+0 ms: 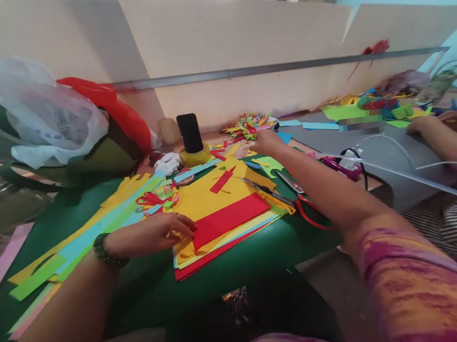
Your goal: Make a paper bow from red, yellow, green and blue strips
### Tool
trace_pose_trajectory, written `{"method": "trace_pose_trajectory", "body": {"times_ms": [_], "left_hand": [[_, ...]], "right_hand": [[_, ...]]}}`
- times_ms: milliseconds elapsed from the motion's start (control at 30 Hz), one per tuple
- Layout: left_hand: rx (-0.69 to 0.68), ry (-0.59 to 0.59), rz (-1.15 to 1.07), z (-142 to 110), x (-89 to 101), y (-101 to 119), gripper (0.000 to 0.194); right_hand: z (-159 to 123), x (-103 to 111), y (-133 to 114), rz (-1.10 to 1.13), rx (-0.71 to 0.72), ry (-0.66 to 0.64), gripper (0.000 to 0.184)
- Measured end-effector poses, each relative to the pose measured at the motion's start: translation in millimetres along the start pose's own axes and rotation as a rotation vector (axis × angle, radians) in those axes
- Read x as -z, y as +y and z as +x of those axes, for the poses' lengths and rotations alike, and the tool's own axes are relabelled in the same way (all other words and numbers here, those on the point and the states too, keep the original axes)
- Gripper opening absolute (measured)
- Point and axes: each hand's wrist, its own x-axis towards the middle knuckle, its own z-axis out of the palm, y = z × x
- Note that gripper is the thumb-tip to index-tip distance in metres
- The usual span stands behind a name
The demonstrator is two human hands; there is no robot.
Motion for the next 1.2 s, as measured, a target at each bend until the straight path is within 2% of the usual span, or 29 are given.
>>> {"method": "trace_pose_trajectory", "body": {"times_ms": [67,133,233,300,433,733,1200], "left_hand": [[0.010,-0.025,0.006,-1,2.0,2,0.032],[0.030,-0.031,0.029,-2,3.1,4,0.030],[0.056,-0.030,0.063,-3,3.8,3,0.030],[0.054,-0.041,0.063,-3,4.4,2,0.028],[0.027,-0.029,0.018,-4,4.7,-3,0.026],[0.090,-0.018,-0.019,-3,2.9,-6,0.028],[0.108,-0.047,-0.005,-5,6.4,-2,0.039]], "right_hand": [[-37,7,-22,0.264,0.285,0.065,0.031],[-84,7,-49,0.450,0.557,0.017,0.028],[-144,-3,-88,0.480,0.707,-0.104,0.022],[-162,-13,-105,0.398,0.720,-0.194,0.018],[-158,-27,-114,0.345,0.703,-0.267,0.016],[-155,-49,-110,0.581,0.679,-0.183,0.025],[-154,-50,-112,0.620,0.672,-0.203,0.025]]}}
